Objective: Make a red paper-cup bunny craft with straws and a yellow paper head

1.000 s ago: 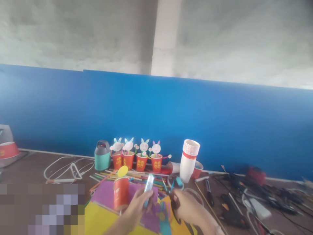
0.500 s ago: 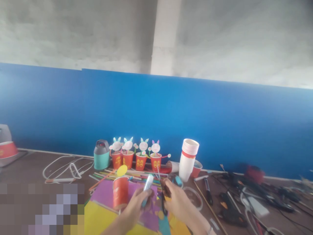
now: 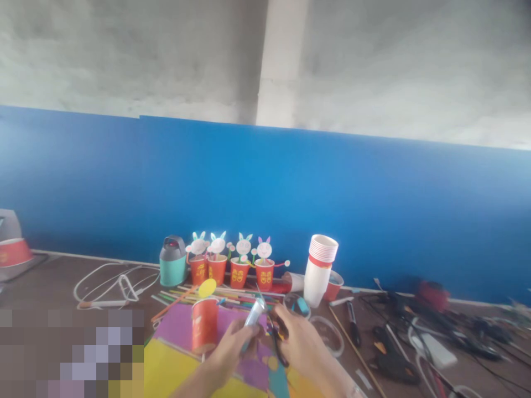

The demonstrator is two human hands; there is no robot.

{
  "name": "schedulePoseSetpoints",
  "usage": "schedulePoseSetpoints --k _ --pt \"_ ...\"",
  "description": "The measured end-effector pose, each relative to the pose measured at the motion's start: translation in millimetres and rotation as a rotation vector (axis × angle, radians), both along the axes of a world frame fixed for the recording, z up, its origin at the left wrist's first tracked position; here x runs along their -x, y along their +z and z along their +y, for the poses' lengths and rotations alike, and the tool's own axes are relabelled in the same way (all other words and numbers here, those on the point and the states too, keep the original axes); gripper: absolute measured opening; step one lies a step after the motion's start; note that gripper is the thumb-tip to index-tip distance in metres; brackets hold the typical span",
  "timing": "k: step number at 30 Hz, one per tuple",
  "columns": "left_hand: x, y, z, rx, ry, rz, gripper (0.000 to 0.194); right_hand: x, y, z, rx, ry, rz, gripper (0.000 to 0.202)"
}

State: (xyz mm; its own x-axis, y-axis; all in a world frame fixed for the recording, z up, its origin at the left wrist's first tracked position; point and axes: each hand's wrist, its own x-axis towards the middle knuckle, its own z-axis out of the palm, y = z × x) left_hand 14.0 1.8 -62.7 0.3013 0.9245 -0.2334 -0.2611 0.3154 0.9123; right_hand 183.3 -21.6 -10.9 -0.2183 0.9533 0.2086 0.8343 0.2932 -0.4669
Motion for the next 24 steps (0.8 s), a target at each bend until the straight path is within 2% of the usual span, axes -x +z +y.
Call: schedulePoseSetpoints --k 5,15,21,24 --pt "0 0.4 0 -0.012 -0.008 -0.018 0.026 -1 -3.6 1 -0.044 0.007 -0.015 0.022" --pt "2 8.5 -1 -0.047 -0.043 0.044 0.023 -2 5.8 -4 0.007 0.052 0.030 0.017" --pt "3 11.1 1 -0.209 -0.091 0.183 0.024 -3 8.2 -5 0.017 0.018 0.005 0.011" --pt "3 9.7 2 -0.225 -0.084 0.200 0.025 -3 11.8 -5 0.040 -0.011 0.015 0.009"
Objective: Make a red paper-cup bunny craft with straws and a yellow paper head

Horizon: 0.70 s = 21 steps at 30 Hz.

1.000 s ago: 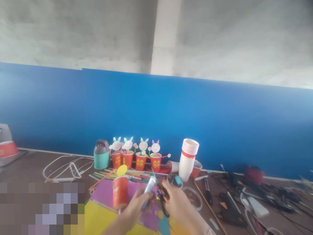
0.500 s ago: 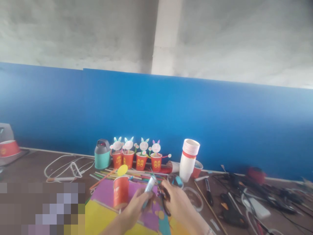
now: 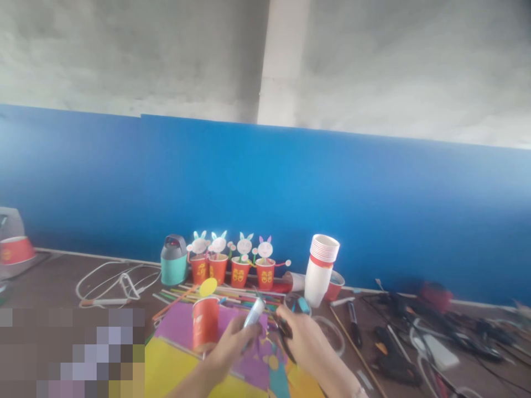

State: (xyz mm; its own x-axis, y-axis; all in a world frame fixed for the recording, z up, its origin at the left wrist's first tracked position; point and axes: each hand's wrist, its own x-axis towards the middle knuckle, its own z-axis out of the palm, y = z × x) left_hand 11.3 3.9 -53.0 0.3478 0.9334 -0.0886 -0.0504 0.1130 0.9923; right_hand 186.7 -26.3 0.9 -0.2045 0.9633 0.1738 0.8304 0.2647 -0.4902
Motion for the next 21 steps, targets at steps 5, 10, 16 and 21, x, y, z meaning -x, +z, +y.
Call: schedulePoseSetpoints --k 5,10,16,21 --pt "-2 -1.9 2 -0.027 0.027 0.010 0.026 0 2.9 -1 -0.024 -0.039 -0.001 0.013" --pt "-4 -4.2 5 -0.081 0.032 0.029 0.032 1 -2.4 -1 -0.073 -0.054 -0.082 0.022" --pt "-3 -7.7 8 -0.200 0.062 0.070 0.031 2 -7.2 1 -0.093 -0.123 -0.212 0.028" --pt "-3 -10.9 11 -0.233 0.080 0.100 0.026 4 -1.9 0 -0.103 -0.126 -0.176 0.021"
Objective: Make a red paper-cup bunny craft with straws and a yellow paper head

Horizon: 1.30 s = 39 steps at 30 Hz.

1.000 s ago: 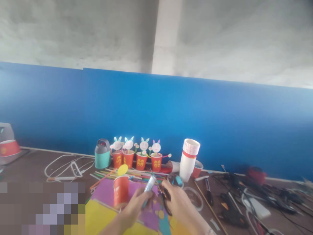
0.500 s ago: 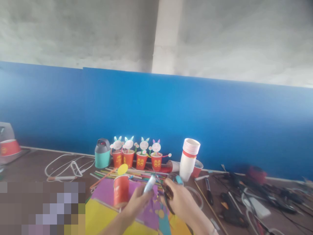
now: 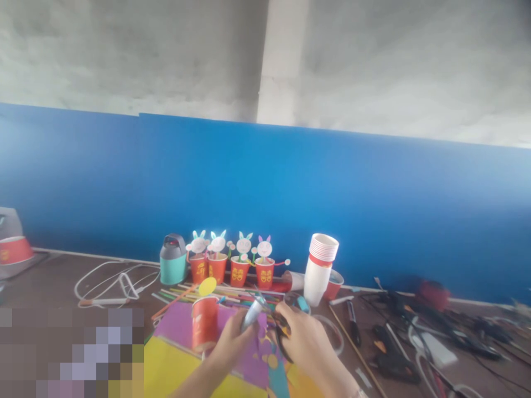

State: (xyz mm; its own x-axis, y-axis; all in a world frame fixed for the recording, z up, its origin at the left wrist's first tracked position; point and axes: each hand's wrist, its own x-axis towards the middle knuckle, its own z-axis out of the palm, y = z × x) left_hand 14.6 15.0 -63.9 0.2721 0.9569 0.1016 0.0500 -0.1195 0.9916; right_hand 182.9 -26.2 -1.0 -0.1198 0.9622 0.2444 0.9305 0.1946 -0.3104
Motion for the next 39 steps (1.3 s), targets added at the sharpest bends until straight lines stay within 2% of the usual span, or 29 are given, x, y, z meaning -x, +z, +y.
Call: schedulePoseSetpoints --k 9,20,25,29,39 --pt "0.5 -2.0 0.6 -0.022 -0.025 0.040 0.017 -2.8 4.8 -2.1 0.048 0.022 0.031 0.013" --pt "2.4 -2.7 1.0 -0.055 -0.012 0.106 0.018 -5.4 7.3 -1.7 0.099 0.032 0.049 0.010" --pt "2.0 0.2 -0.5 -0.090 0.042 0.150 0.020 -4.1 7.9 -2.1 0.102 0.026 0.086 0.010" --pt "1.7 0.8 0.4 -0.125 0.097 0.184 0.018 -1.8 3.3 -2.5 0.043 0.011 0.067 0.019" --pt "2.8 -5.9 3.1 -0.259 0.159 0.240 0.015 -2.0 -0.6 -1.9 -0.006 -0.032 -0.067 0.023"
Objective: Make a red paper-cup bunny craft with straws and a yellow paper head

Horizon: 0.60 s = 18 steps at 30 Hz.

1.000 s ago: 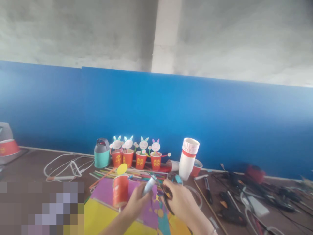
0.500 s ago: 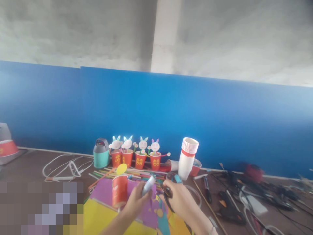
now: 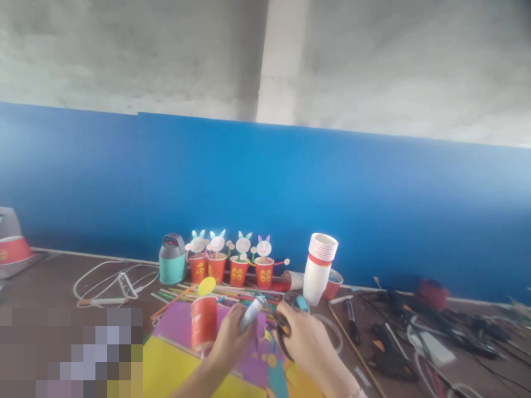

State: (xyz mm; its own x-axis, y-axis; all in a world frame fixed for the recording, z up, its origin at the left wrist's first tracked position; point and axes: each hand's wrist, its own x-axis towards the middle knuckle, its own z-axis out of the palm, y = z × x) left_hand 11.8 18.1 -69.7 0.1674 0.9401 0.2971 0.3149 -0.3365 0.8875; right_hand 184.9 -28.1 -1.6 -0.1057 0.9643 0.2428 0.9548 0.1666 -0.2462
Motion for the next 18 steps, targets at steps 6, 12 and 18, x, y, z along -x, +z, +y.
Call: schedulePoseSetpoints --k 6,12,18 --pt "1.0 0.2 -0.9 -0.038 0.015 0.026 0.013 -1.7 6.3 -1.1 0.055 0.007 -0.009 0.018" --pt "0.9 -2.4 1.0 -0.065 0.059 0.054 0.005 -3.1 8.4 -1.5 0.088 0.003 -0.007 0.016" --pt "3.3 -5.9 2.1 -0.132 0.098 0.131 0.004 -1.2 3.9 -1.1 0.040 -0.001 -0.030 0.022"
